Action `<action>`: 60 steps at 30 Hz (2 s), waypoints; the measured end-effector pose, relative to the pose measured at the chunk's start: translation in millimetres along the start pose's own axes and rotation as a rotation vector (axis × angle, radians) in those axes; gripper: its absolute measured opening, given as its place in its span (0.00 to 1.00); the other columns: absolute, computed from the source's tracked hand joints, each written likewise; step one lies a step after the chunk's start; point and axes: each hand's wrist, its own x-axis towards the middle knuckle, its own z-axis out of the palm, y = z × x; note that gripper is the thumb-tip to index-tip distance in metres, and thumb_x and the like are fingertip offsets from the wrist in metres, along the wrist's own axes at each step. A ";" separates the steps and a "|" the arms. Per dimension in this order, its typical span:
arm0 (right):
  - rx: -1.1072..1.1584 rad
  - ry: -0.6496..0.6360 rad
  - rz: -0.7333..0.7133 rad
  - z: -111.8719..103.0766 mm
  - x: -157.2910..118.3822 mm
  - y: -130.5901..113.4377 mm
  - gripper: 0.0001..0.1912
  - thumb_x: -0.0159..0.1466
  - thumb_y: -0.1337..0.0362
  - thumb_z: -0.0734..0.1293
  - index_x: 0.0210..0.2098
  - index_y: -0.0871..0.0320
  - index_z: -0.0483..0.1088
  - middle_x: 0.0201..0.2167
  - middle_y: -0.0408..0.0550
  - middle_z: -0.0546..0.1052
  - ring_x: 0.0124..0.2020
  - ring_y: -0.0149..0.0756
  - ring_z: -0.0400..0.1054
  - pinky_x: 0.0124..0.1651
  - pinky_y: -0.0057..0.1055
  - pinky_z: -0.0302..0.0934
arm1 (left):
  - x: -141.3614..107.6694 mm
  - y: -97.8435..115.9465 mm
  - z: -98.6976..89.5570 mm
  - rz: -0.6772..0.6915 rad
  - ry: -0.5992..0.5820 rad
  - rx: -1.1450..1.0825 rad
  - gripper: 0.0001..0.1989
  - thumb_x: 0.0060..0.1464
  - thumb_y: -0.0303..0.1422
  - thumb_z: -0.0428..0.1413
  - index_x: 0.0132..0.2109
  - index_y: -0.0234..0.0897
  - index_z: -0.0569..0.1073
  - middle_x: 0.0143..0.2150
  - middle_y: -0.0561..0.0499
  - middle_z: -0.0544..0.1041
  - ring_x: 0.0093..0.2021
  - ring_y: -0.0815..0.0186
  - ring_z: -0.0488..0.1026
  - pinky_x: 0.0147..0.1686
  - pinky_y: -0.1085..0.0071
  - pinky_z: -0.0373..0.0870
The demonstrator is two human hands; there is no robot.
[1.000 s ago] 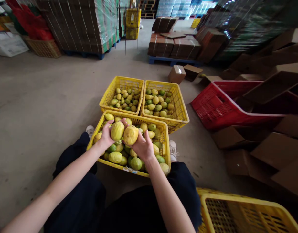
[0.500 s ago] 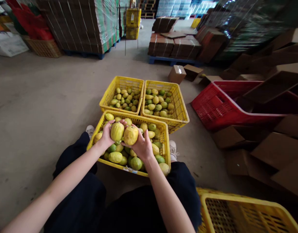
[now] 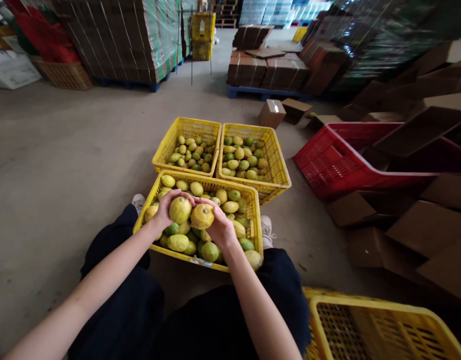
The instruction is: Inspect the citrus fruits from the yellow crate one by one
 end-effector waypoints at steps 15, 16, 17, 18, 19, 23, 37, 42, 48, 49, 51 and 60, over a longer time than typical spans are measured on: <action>0.203 0.151 0.173 -8.6 18.7 14.4 0.10 0.66 0.58 0.63 0.45 0.53 0.71 0.40 0.48 0.81 0.39 0.43 0.76 0.34 0.39 0.75 | 6.2 -11.4 4.4 -0.100 0.404 -0.441 0.12 0.58 0.30 0.49 0.45 0.37 0.76 0.32 0.48 0.78 0.39 0.58 0.79 0.40 0.66 0.77; 0.233 0.185 0.192 -10.9 20.4 18.1 0.09 0.66 0.60 0.63 0.45 0.53 0.70 0.39 0.48 0.81 0.38 0.42 0.76 0.32 0.38 0.74 | 7.2 -13.9 3.0 -0.127 0.443 -0.440 0.11 0.58 0.31 0.50 0.43 0.37 0.75 0.31 0.49 0.77 0.39 0.58 0.79 0.39 0.66 0.77; 0.262 0.213 0.214 -13.1 21.8 21.6 0.09 0.66 0.61 0.63 0.44 0.53 0.69 0.39 0.48 0.81 0.37 0.41 0.76 0.31 0.37 0.74 | 8.2 -16.3 1.6 -0.152 0.477 -0.431 0.10 0.59 0.31 0.50 0.42 0.37 0.74 0.31 0.49 0.76 0.39 0.58 0.79 0.39 0.66 0.77; 0.288 0.232 0.235 -15.1 23.0 24.9 0.08 0.66 0.61 0.63 0.44 0.54 0.69 0.38 0.48 0.81 0.35 0.41 0.77 0.31 0.36 0.74 | 9.1 -18.3 0.5 -0.169 0.505 -0.418 0.09 0.59 0.32 0.49 0.40 0.37 0.73 0.30 0.49 0.75 0.39 0.58 0.78 0.38 0.66 0.77; 0.311 0.244 0.252 -16.7 23.8 27.6 0.09 0.67 0.61 0.63 0.45 0.54 0.69 0.38 0.49 0.81 0.34 0.41 0.77 0.30 0.36 0.74 | 9.7 -19.8 -0.2 -0.181 0.526 -0.405 0.08 0.59 0.33 0.49 0.39 0.38 0.73 0.30 0.49 0.75 0.38 0.59 0.78 0.37 0.66 0.77; 0.382 0.270 0.235 -18.8 25.0 30.7 0.10 0.68 0.59 0.62 0.46 0.55 0.69 0.36 0.48 0.81 0.30 0.39 0.77 0.30 0.35 0.75 | 9.0 -19.3 2.3 -0.201 0.503 -0.396 0.09 0.61 0.34 0.48 0.40 0.38 0.73 0.32 0.48 0.75 0.38 0.60 0.78 0.34 0.69 0.76; 0.395 0.207 0.076 -11.5 14.6 2.4 0.18 0.59 0.57 0.69 0.45 0.60 0.73 0.31 0.48 0.79 0.28 0.37 0.73 0.29 0.31 0.71 | -5.9 -4.2 1.2 -0.312 0.235 -0.314 0.20 0.65 0.42 0.46 0.46 0.32 0.76 0.35 0.44 0.80 0.28 0.66 0.72 0.16 0.77 0.65; 0.398 0.220 0.135 -9.2 14.1 0.8 0.18 0.63 0.52 0.65 0.44 0.59 0.73 0.31 0.50 0.80 0.29 0.39 0.73 0.27 0.32 0.70 | -3.6 -7.0 1.0 -0.336 0.197 -0.233 0.22 0.64 0.46 0.48 0.47 0.31 0.76 0.34 0.44 0.80 0.25 0.66 0.72 0.14 0.77 0.63; 0.419 0.278 0.069 -9.3 9.7 -2.4 0.09 0.60 0.60 0.67 0.39 0.56 0.72 0.34 0.46 0.81 0.33 0.39 0.76 0.35 0.36 0.73 | 1.1 -8.5 -1.4 -0.271 0.053 -0.209 0.23 0.65 0.43 0.47 0.56 0.31 0.73 0.40 0.41 0.81 0.33 0.58 0.80 0.26 0.70 0.76; 0.394 0.273 0.042 -9.8 8.9 -2.9 0.07 0.59 0.61 0.69 0.38 0.55 0.72 0.33 0.45 0.81 0.33 0.39 0.76 0.37 0.38 0.74 | 0.8 -8.0 -2.6 -0.268 0.023 -0.226 0.24 0.65 0.42 0.47 0.58 0.31 0.72 0.42 0.40 0.81 0.35 0.57 0.81 0.28 0.68 0.77; 0.320 0.243 0.013 -10.0 7.8 -4.0 0.07 0.57 0.63 0.70 0.36 0.53 0.71 0.33 0.44 0.81 0.36 0.42 0.77 0.40 0.42 0.74 | -1.0 -6.7 -4.2 -0.282 -0.014 -0.257 0.24 0.65 0.42 0.46 0.59 0.31 0.71 0.43 0.38 0.81 0.36 0.55 0.81 0.27 0.67 0.77; 0.234 0.291 0.182 -15.5 15.5 4.1 0.12 0.58 0.57 0.70 0.38 0.56 0.71 0.32 0.48 0.80 0.30 0.39 0.76 0.25 0.30 0.69 | -6.0 -3.6 3.8 -0.294 0.098 -0.374 0.18 0.63 0.41 0.48 0.51 0.35 0.74 0.37 0.44 0.79 0.28 0.64 0.76 0.20 0.75 0.70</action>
